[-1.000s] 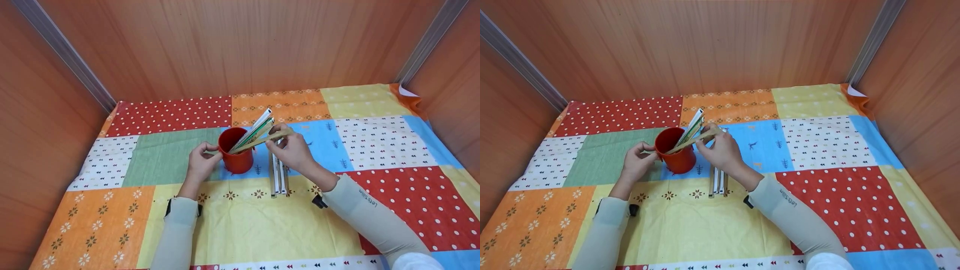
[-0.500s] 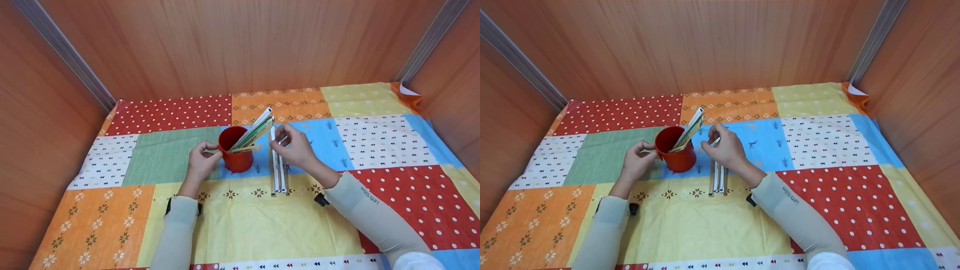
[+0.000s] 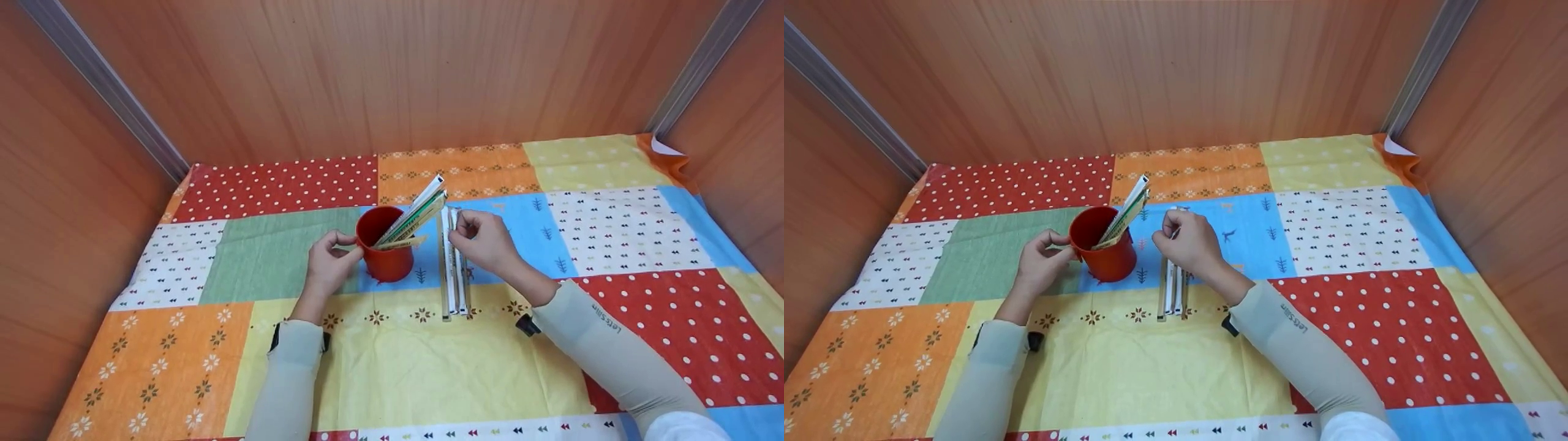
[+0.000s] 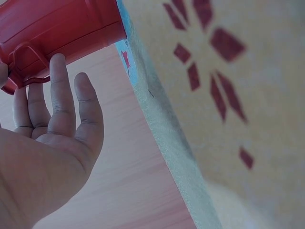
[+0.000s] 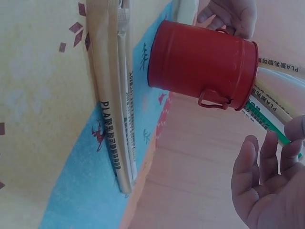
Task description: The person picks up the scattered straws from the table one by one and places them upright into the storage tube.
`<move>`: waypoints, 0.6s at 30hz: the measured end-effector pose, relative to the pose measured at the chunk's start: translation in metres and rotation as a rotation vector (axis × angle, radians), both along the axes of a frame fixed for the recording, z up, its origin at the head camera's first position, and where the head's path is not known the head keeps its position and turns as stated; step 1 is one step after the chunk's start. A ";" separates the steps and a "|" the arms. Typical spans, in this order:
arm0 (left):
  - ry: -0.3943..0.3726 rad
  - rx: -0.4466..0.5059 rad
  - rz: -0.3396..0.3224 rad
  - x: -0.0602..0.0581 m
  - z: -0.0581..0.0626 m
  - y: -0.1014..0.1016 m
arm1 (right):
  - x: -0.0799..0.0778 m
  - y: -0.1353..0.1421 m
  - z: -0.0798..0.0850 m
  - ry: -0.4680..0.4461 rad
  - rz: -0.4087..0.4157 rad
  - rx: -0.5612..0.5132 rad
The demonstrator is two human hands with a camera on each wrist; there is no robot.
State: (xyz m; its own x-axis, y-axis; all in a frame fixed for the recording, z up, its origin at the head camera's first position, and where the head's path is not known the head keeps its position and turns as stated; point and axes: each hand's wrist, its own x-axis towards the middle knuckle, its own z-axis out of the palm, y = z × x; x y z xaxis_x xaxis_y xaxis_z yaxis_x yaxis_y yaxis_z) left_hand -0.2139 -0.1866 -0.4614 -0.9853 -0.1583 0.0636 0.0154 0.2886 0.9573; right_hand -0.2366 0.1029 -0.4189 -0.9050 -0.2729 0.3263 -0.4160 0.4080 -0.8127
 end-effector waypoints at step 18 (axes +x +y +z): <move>-0.021 -0.022 0.009 -0.005 -0.007 -0.003 | -0.013 0.011 -0.017 -0.074 -0.053 0.140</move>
State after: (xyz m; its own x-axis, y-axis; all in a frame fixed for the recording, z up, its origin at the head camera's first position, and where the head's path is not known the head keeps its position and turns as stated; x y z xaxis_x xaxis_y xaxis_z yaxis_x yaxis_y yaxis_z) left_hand -0.2186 -0.1900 -0.4687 -0.9851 -0.1657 0.0463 -0.0074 0.3097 0.9508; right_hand -0.2494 0.1137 -0.4359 -0.9397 -0.2619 0.2200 -0.3316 0.5394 -0.7740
